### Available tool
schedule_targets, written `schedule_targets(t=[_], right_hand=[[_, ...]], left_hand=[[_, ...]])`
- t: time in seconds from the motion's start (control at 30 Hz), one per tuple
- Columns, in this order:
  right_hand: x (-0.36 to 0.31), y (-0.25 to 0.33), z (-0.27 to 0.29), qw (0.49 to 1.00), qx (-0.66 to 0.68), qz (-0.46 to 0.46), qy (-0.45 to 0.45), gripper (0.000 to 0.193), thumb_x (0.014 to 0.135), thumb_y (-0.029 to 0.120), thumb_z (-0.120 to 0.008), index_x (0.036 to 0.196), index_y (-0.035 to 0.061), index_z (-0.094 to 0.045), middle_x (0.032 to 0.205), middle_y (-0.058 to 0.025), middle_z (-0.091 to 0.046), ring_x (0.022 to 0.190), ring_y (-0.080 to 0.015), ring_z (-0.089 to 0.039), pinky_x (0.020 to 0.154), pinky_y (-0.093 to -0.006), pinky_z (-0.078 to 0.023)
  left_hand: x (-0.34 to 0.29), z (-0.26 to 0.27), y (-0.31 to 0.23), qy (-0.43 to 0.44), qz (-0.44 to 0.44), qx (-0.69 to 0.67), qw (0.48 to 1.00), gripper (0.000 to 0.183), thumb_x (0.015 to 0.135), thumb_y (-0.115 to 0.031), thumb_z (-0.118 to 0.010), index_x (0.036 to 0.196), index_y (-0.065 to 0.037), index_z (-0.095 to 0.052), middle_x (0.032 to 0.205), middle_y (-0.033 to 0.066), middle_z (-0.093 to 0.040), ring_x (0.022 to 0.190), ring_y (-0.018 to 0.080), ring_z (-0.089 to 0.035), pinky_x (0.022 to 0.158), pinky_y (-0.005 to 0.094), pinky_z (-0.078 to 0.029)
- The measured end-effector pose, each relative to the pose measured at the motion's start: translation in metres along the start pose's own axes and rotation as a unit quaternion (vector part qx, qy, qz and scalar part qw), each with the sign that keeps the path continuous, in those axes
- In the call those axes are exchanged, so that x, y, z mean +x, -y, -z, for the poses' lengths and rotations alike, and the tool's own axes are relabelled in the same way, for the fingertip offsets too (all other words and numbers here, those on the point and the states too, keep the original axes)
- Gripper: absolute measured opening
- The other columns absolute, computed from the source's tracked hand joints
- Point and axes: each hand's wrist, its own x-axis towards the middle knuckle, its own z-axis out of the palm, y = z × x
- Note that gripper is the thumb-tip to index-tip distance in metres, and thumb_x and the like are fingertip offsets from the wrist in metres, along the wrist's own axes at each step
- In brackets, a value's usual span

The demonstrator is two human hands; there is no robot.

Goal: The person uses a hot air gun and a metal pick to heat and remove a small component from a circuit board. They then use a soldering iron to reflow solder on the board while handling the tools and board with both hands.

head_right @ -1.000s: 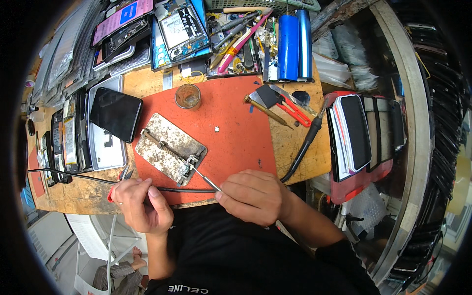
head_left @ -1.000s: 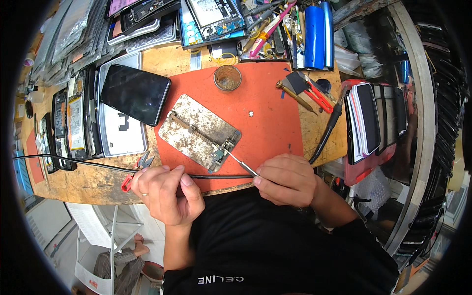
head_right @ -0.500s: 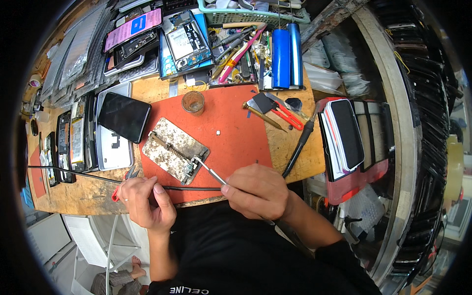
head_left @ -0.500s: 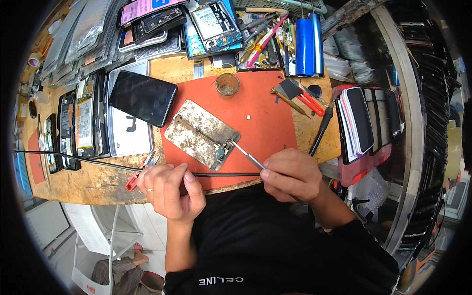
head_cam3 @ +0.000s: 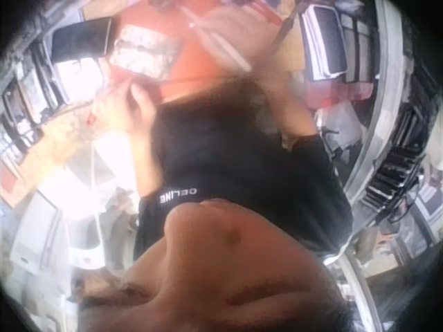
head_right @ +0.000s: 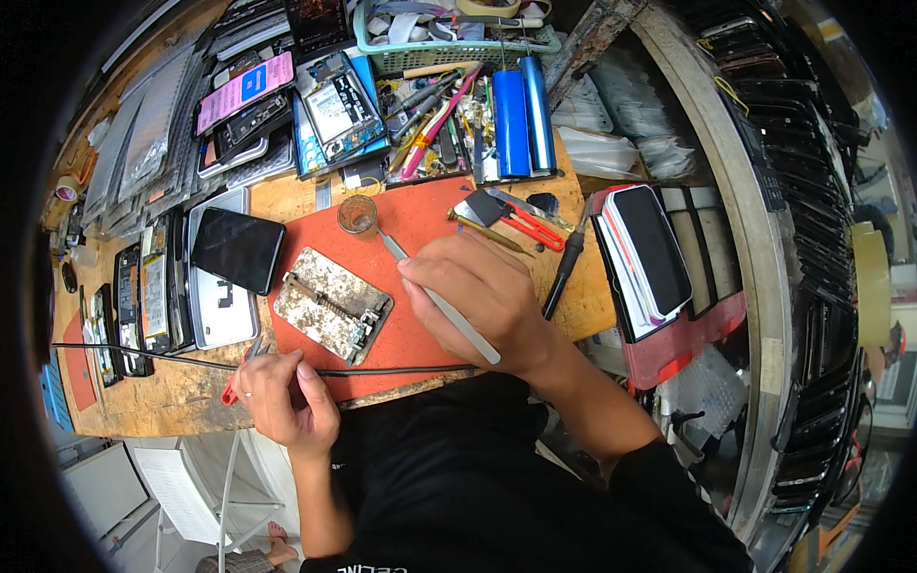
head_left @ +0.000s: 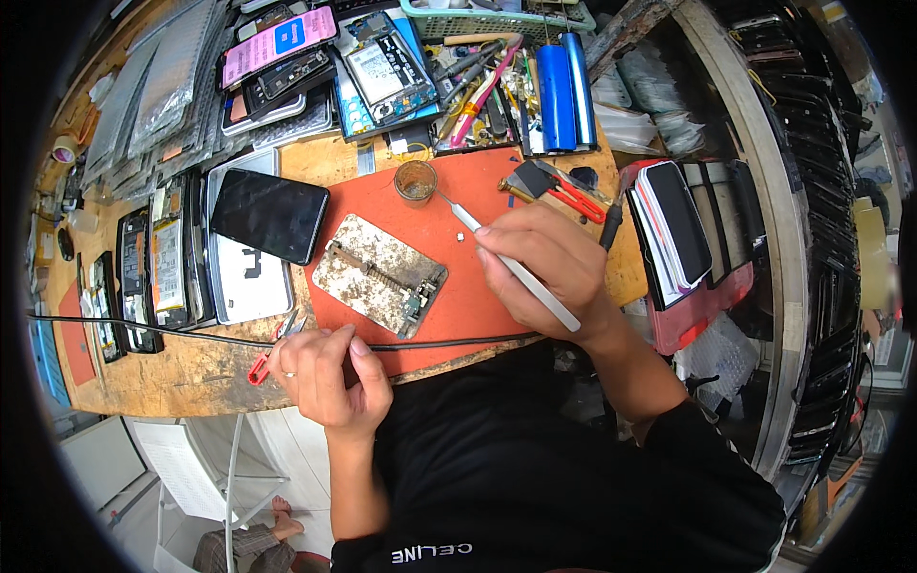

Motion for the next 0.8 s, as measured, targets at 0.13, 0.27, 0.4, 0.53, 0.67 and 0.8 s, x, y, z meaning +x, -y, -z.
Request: schedule_targets(t=[0.13,0.27,0.4,0.53,0.67,0.8], right_hand=[[-0.002,0.007,0.002,1.000,0.003,-0.028,-0.010,0.028,0.081,-0.013,-0.082,0.107,-0.0053,-0.075,0.092,-0.0161,-0.075,0.076,-0.0282,-0.075,0.064,-0.0351,-0.058],[-0.001,0.007,0.001,1.000,0.005,-0.001,-0.027,0.029,0.081,-0.013,-0.082,0.108,-0.0046,-0.075,0.092,-0.0153,-0.075,0.076,-0.0282,-0.074,0.064,-0.0355,-0.058],[0.004,0.004,0.001,0.999,-0.016,0.025,-0.034,0.029,0.081,-0.012,-0.082,0.108,-0.0041,-0.075,0.091,-0.0147,-0.076,0.075,-0.0265,-0.074,0.064,-0.0346,-0.058],[0.002,0.010,0.006,0.998,0.002,-0.050,-0.026,0.024,0.084,-0.011,-0.081,0.106,-0.0044,-0.076,0.088,-0.0145,-0.076,0.073,-0.0230,-0.074,0.063,-0.0322,-0.057],[-0.001,0.010,0.000,0.998,0.011,-0.056,-0.031,0.020,0.086,-0.010,-0.081,0.105,-0.0050,-0.076,0.086,-0.0144,-0.076,0.071,-0.0217,-0.074,0.062,-0.0315,-0.057],[0.000,0.007,-0.005,0.998,0.005,-0.043,-0.039,0.022,0.085,-0.009,-0.082,0.105,-0.0035,-0.074,0.087,-0.0136,-0.075,0.072,-0.0260,-0.074,0.063,-0.0349,-0.058]], left_hand=[[-0.001,0.000,0.000,-0.002,0.000,0.002,1.000,0.016,0.087,-0.005,-0.073,0.104,-0.005,-0.075,0.085,0.0064,-0.068,0.087,0.0277,-0.066,0.098,0.0465,-0.046],[-0.002,-0.001,0.000,-0.001,-0.004,0.000,1.000,0.017,0.087,-0.004,-0.073,0.104,-0.004,-0.075,0.086,0.0070,-0.069,0.088,0.0282,-0.066,0.098,0.0471,-0.046],[-0.002,-0.001,0.001,-0.002,-0.006,-0.003,1.000,0.017,0.087,-0.003,-0.073,0.104,-0.003,-0.075,0.086,0.0073,-0.069,0.087,0.0282,-0.066,0.098,0.0472,-0.046],[-0.001,-0.001,0.001,-0.003,-0.001,-0.006,1.000,0.017,0.088,-0.003,-0.073,0.104,-0.003,-0.075,0.087,0.0074,-0.068,0.087,0.0282,-0.066,0.097,0.0468,-0.046],[-0.002,-0.002,0.000,-0.008,-0.003,-0.004,1.000,0.016,0.088,-0.003,-0.073,0.104,-0.003,-0.075,0.087,0.0077,-0.068,0.087,0.0282,-0.066,0.097,0.0466,-0.045],[-0.002,-0.001,0.001,-0.004,-0.003,-0.006,1.000,0.016,0.088,-0.002,-0.073,0.104,-0.003,-0.075,0.087,0.0076,-0.069,0.087,0.0282,-0.066,0.097,0.0466,-0.045]])
